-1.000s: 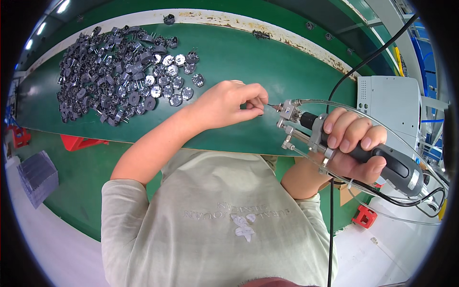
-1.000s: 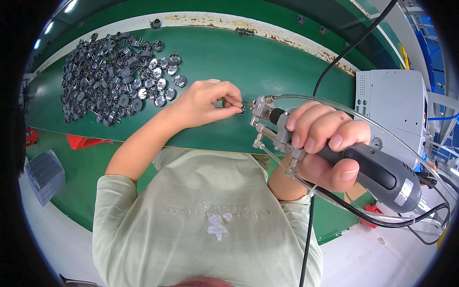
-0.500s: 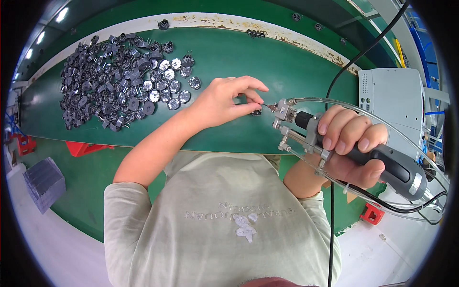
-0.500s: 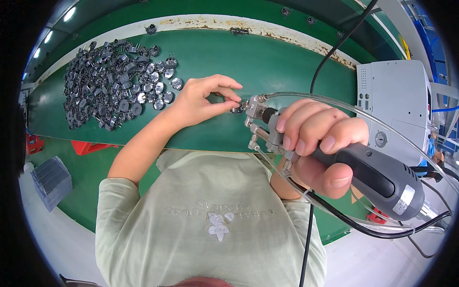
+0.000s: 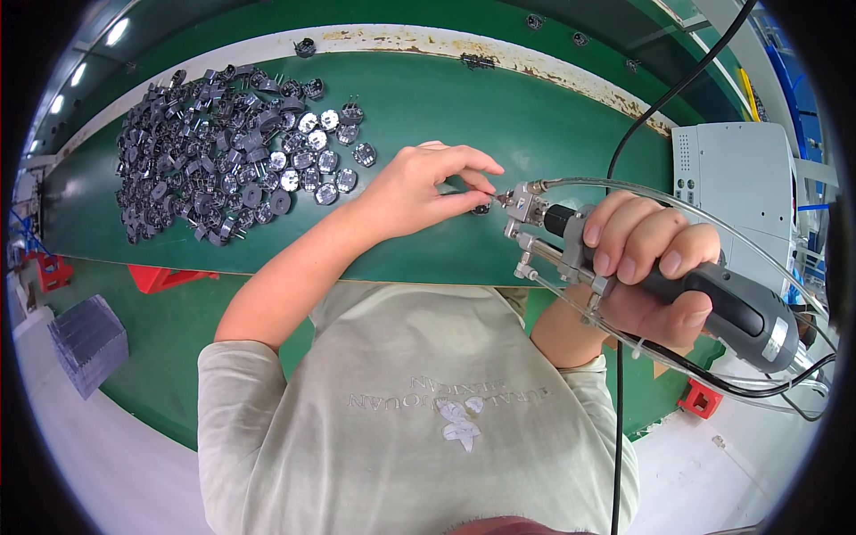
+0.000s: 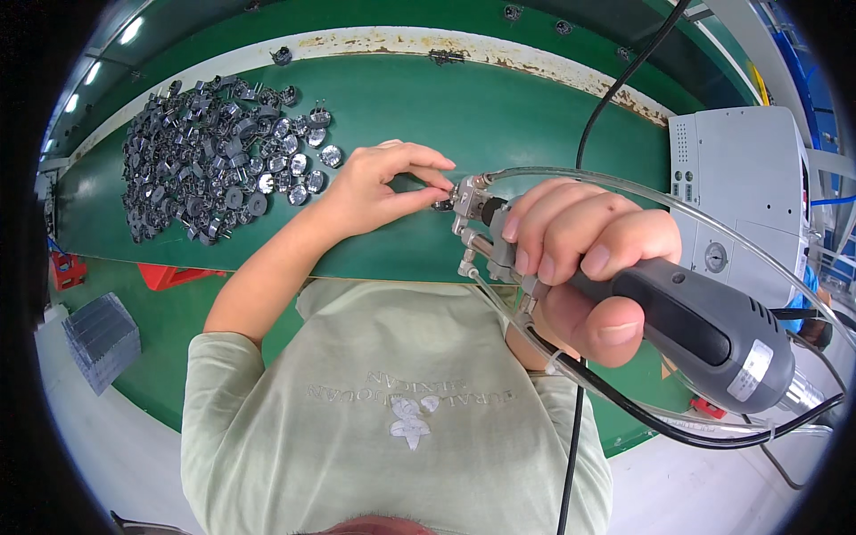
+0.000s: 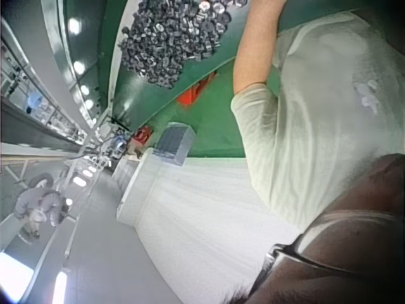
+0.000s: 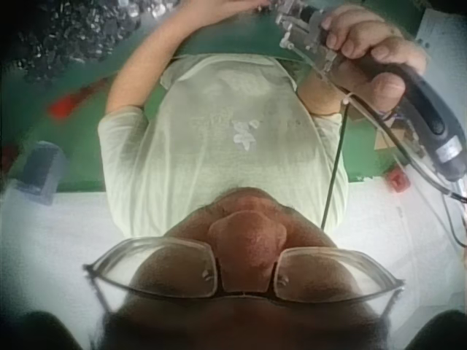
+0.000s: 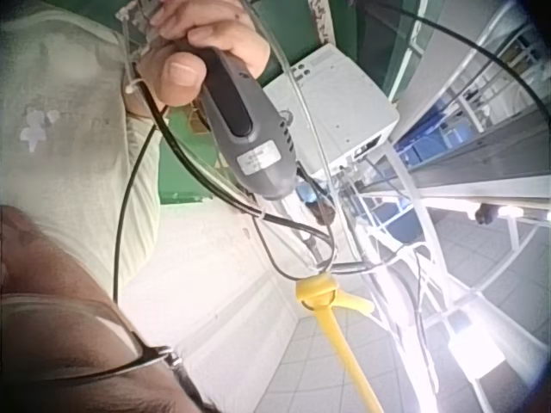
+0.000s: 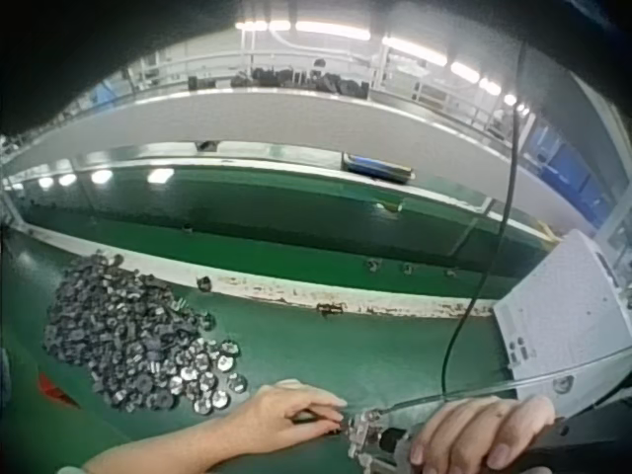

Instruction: The person uses a soldering iron to attach small metal components to a green work surface. They repeatedly pick up components from a pile, position them, and apply the soldering iron to secure them in place.

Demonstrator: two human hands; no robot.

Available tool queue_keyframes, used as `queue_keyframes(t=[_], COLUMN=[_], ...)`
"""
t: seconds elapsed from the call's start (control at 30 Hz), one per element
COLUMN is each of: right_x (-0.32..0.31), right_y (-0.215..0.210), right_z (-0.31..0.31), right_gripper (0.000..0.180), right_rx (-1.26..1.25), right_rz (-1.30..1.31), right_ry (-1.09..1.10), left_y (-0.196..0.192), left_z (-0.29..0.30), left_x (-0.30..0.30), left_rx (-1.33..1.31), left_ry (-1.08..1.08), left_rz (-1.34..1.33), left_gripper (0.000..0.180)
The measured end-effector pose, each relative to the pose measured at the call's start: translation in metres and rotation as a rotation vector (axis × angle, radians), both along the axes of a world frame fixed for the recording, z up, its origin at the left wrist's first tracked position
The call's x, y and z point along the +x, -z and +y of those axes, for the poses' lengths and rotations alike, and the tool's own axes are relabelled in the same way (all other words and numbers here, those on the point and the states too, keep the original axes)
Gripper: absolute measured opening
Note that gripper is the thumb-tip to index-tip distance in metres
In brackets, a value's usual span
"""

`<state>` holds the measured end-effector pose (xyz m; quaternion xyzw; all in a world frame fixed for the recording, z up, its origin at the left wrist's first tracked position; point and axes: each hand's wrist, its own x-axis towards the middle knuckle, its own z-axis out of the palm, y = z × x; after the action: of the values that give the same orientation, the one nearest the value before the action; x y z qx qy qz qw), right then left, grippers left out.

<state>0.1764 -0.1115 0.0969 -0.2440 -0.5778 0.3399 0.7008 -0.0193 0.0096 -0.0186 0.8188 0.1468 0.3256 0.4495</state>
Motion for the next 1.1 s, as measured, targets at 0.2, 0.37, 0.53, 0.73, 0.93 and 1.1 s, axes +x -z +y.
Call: queue_keyframes(t=[0.2,0.37,0.53,0.73,0.93,1.1], right_x=[-0.005,-0.012,-0.011,-0.003,-0.004,-0.007], right_y=[-0.001,0.000,0.000,0.004,0.011,0.014], right_z=[-0.002,0.004,0.002,0.002,0.001,0.005], right_gripper=[0.038,0.040,0.039,0.037,0.036,0.035], right_rx=[-0.001,0.014,0.006,-0.020,-0.111,-0.127], right_rz=[-0.026,-0.021,-0.028,0.030,0.051,0.067], right_ry=[0.033,0.067,0.082,0.078,0.081,0.054], left_y=[0.007,0.007,0.009,0.001,-0.002,0.004], left_z=[0.000,-0.002,-0.004,-0.006,-0.003,-0.003], left_x=[0.002,0.002,0.002,-0.001,-0.005,-0.004], left_rx=[0.130,0.194,0.218,0.183,0.237,0.262], left_ry=[-0.042,-0.066,-0.071,-0.049,0.027,0.026], left_rz=[-0.077,-0.135,-0.096,0.052,0.219,0.247], left_gripper=[0.029,0.031,0.038,0.053,0.041,0.031])
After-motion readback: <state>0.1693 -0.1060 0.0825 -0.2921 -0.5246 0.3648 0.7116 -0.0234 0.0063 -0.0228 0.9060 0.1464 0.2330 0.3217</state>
